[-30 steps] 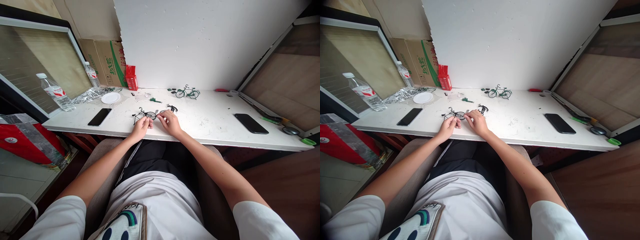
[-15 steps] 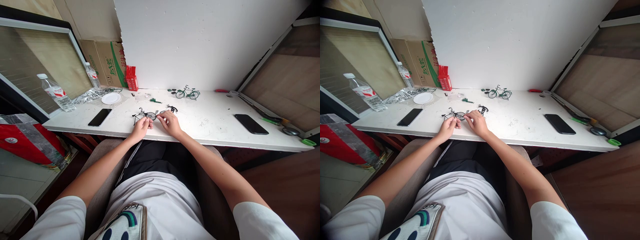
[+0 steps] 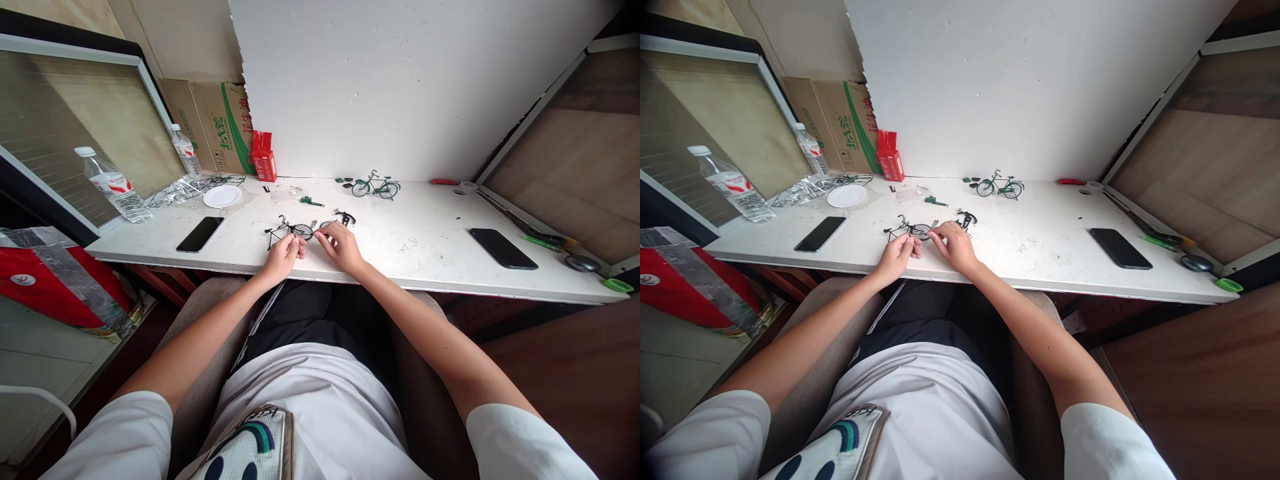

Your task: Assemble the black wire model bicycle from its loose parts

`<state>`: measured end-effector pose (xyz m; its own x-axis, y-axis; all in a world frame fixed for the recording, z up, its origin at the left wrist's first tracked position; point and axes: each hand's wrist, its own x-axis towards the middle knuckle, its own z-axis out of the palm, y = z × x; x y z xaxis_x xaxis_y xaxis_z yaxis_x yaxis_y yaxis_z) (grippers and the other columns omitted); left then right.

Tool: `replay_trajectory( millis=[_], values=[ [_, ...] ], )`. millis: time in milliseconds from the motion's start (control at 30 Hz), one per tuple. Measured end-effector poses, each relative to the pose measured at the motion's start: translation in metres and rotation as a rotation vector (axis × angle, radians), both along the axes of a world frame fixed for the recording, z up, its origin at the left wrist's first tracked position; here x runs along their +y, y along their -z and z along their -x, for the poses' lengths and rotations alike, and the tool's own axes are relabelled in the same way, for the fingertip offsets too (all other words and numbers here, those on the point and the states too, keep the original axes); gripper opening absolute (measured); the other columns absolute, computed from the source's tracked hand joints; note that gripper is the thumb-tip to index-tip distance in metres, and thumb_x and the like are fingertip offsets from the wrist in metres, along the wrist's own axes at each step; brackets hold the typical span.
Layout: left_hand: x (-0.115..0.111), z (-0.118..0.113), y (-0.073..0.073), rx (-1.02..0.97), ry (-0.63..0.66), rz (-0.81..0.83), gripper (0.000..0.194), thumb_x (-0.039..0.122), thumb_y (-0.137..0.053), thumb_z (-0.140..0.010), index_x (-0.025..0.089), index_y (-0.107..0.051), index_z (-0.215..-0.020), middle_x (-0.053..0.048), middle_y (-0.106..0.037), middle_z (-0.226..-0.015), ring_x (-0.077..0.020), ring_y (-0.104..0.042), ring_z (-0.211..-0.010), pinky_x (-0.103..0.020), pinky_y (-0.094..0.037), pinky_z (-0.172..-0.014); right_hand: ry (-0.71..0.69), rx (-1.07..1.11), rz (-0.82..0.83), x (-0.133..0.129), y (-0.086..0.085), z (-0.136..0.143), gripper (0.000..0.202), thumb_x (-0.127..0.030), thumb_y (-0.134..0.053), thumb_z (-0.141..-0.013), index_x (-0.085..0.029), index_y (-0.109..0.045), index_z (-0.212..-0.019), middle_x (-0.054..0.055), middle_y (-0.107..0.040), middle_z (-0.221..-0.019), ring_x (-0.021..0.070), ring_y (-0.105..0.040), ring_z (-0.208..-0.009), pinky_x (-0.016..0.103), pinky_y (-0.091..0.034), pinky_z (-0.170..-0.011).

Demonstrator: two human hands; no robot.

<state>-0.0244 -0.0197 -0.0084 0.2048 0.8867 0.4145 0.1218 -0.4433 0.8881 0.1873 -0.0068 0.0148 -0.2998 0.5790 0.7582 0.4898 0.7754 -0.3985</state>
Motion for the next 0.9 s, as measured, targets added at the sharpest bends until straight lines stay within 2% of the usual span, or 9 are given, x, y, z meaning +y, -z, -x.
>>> replay_trajectory(
  millis=[233,433,533,700,900],
  values=[
    [-0.0042,0.0003,-0.0053,0.039,0.011,-0.014,0.042,0.056,-0.051,-0.106,0.017,-0.067,-0.099,-0.003,-0.065,-0.077,-0.0154,-0.066,-0.072,-0.029,-0.06,-0.074,0.021,-0.02,0.063,-0.0003,-0.0002,-0.0006,0.05,-0.058,-0.041,-0.111,-0.022,-0.068,-0.089,0.008,-0.07,-0.083,0.0233,-0.063,-0.08,0.038,-0.048,-0.077],
    [-0.0047,0.001,-0.0048,0.053,0.022,-0.019,0.042,0.054,-0.049,-0.107,0.018,-0.068,-0.101,-0.004,-0.065,-0.078,-0.016,-0.066,-0.074,-0.029,-0.059,-0.076,0.022,-0.103,0.117,0.0006,0.0008,-0.0014,0.058,-0.06,-0.027,-0.113,-0.023,-0.056,-0.08,0.007,-0.062,-0.077,0.0221,-0.059,-0.078,0.036,-0.044,-0.075],
    [-0.0035,0.0019,-0.0038,0.075,0.024,-0.029,0.042,0.054,-0.047,-0.108,0.018,-0.068,-0.101,-0.004,-0.065,-0.078,-0.0167,-0.066,-0.075,-0.03,-0.058,-0.077,-0.001,-0.159,0.122,-0.0022,-0.0002,-0.0009,0.053,-0.059,-0.024,-0.114,-0.024,-0.053,-0.088,0.008,-0.061,-0.085,0.0234,-0.058,-0.082,0.036,-0.044,-0.075],
    [-0.0039,0.002,-0.007,0.07,0.013,-0.026,0.042,0.055,-0.047,-0.107,0.018,-0.067,-0.101,-0.003,-0.065,-0.078,-0.0172,-0.066,-0.074,-0.03,-0.057,-0.077,-0.049,-0.177,0.15,-0.0073,-0.0007,0.0,0.031,-0.049,-0.033,-0.114,-0.022,-0.048,-0.112,0.011,-0.063,-0.105,0.023,-0.059,-0.087,0.036,-0.046,-0.075],
    [-0.0038,0.0029,-0.0086,0.072,0.043,-0.027,0.043,0.055,-0.047,-0.108,0.018,-0.068,-0.101,-0.004,-0.064,-0.078,-0.017,-0.065,-0.075,-0.03,-0.057,-0.077,-0.062,-0.102,0.163,-0.0015,0.0039,-0.0005,0.026,-0.049,-0.038,-0.113,-0.025,-0.044,-0.105,0.008,-0.063,-0.101,0.0213,-0.06,-0.084,0.034,-0.046,-0.071]
  ],
)
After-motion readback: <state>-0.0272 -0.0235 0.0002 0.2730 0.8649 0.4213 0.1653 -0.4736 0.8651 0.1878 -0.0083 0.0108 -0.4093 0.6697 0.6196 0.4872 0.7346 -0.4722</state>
